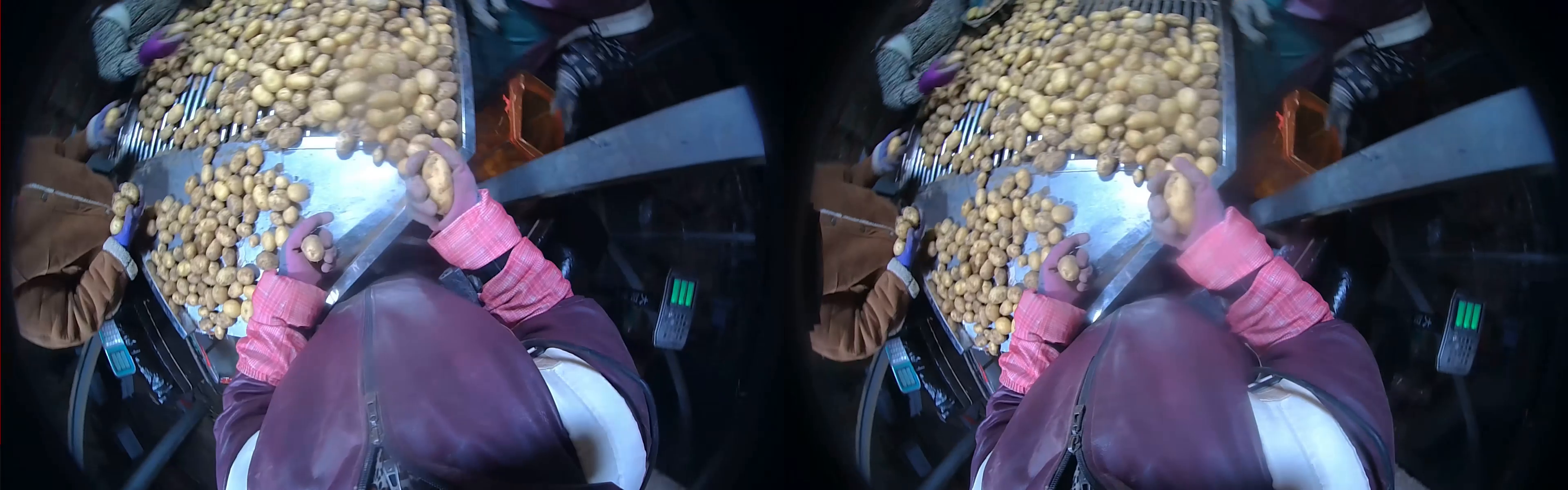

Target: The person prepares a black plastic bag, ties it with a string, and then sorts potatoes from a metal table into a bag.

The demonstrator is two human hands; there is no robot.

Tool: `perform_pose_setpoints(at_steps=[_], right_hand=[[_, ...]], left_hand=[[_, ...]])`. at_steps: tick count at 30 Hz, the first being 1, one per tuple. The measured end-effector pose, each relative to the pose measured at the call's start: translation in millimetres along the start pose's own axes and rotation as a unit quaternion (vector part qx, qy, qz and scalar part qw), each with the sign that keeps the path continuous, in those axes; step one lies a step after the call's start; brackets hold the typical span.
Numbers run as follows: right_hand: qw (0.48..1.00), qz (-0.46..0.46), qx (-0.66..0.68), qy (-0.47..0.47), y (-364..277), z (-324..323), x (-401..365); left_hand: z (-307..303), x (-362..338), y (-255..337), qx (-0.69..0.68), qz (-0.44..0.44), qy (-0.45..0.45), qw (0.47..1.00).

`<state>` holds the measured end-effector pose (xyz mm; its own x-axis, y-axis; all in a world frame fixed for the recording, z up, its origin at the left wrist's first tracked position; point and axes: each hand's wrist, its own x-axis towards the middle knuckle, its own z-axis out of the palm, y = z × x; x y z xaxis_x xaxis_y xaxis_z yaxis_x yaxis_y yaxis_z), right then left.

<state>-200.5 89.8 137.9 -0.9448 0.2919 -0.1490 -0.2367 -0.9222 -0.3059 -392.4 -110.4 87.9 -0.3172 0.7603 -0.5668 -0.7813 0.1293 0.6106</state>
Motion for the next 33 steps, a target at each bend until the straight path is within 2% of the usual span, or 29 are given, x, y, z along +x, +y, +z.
perform_pose_setpoints(at_steps=[1, 4, 5, 8, 9, 12, 13, 16, 19, 20, 21, 22, 24, 25, 28, 29, 30, 32, 33], right_hand=[[1.0, -0.02, 0.002, 0.023, -5.4, -11.2, -8.0], [0.954, -0.14, -0.014, 0.266, -11.3, -11.3, -46.5], [0.971, -0.153, 0.017, 0.185, -14.4, -41.1, -67.2], [0.918, -0.218, -0.037, 0.329, -3.2, -74.7, -107.8], [0.882, -0.228, -0.109, 0.397, 3.1, -73.1, -116.7], [0.902, -0.223, -0.043, 0.366, 8.9, -103.2, -132.0], [0.903, -0.219, -0.03, 0.368, 8.1, -105.5, -132.2], [0.915, -0.204, -0.027, 0.348, 4.2, -117.1, -122.9], [0.931, -0.176, -0.074, 0.311, 7.8, -163.5, -113.9], [0.892, -0.145, -0.18, 0.389, 9.2, -167.5, -110.6], [0.894, -0.092, -0.193, 0.394, 6.1, -172.8, -110.1], [0.893, -0.038, -0.207, 0.398, -0.8, -174.4, -108.0], [0.876, 0.049, -0.208, 0.432, -13.1, -167.0, -95.9], [0.862, 0.067, -0.237, 0.442, -19.4, -151.3, -90.3], [0.85, 0.081, -0.267, 0.447, -32.5, -175.0, -77.9], [0.865, -0.002, -0.224, 0.449, -21.9, -200.4, -68.4], [0.847, 0.007, -0.231, 0.479, -25.9, -176.2, -61.1], [0.844, 0.065, -0.25, 0.47, -29.6, -195.8, -56.9], [0.842, 0.093, -0.262, 0.463, -35.5, -208.6, -56.5]], left_hand=[[0.2, 0.3, -3.5, 0.002, 0.013, -0.001, 1.0], [5.8, 3.8, -4.6, -0.041, -0.026, 0.029, 0.998], [3.2, 4.3, -13.3, 0.026, 0.024, 0.015, 0.999], [8.3, 3.9, -10.2, -0.036, -0.019, 0.029, 0.999], [-10.6, 12.0, -11.8, -0.057, -0.035, -0.02, 0.998], [-6.9, 10.7, -21.5, 0.188, 0.104, 0.002, 0.977], [-13.5, 16.8, -13.2, 0.053, 0.022, -0.009, 0.998], [-7.2, 13.2, -7.4, 0.002, -0.017, 0.009, 1.0], [-22.6, 16.0, -12.0, 0.008, -0.003, -0.02, 1.0], [-24.5, 19.0, -14.9, 0.005, 0.003, -0.033, 0.999], [-16.9, 17.9, -13.5, 0.01, 0.005, -0.021, 1.0], [-13.3, 18.9, -9.6, -0.039, -0.04, -0.033, 0.998], [-2.7, 13.1, -7.4, -0.034, -0.039, -0.009, 0.999], [2.4, 13.5, -4.7, -0.024, -0.047, 0.012, 0.999], [-9.4, 20.9, -13.2, -0.068, -0.021, -0.048, 0.996], [-4.5, 13.7, -13.0, 0.019, 0.02, 0.023, 0.999], [1.9, 11.0, -12.3, 0.019, 0.025, 0.033, 0.999], [-1.0, 15.9, -11.2, -0.052, -0.031, 0.058, 0.996], [-3.4, 17.8, -12.5, -0.054, -0.029, 0.064, 0.996]])
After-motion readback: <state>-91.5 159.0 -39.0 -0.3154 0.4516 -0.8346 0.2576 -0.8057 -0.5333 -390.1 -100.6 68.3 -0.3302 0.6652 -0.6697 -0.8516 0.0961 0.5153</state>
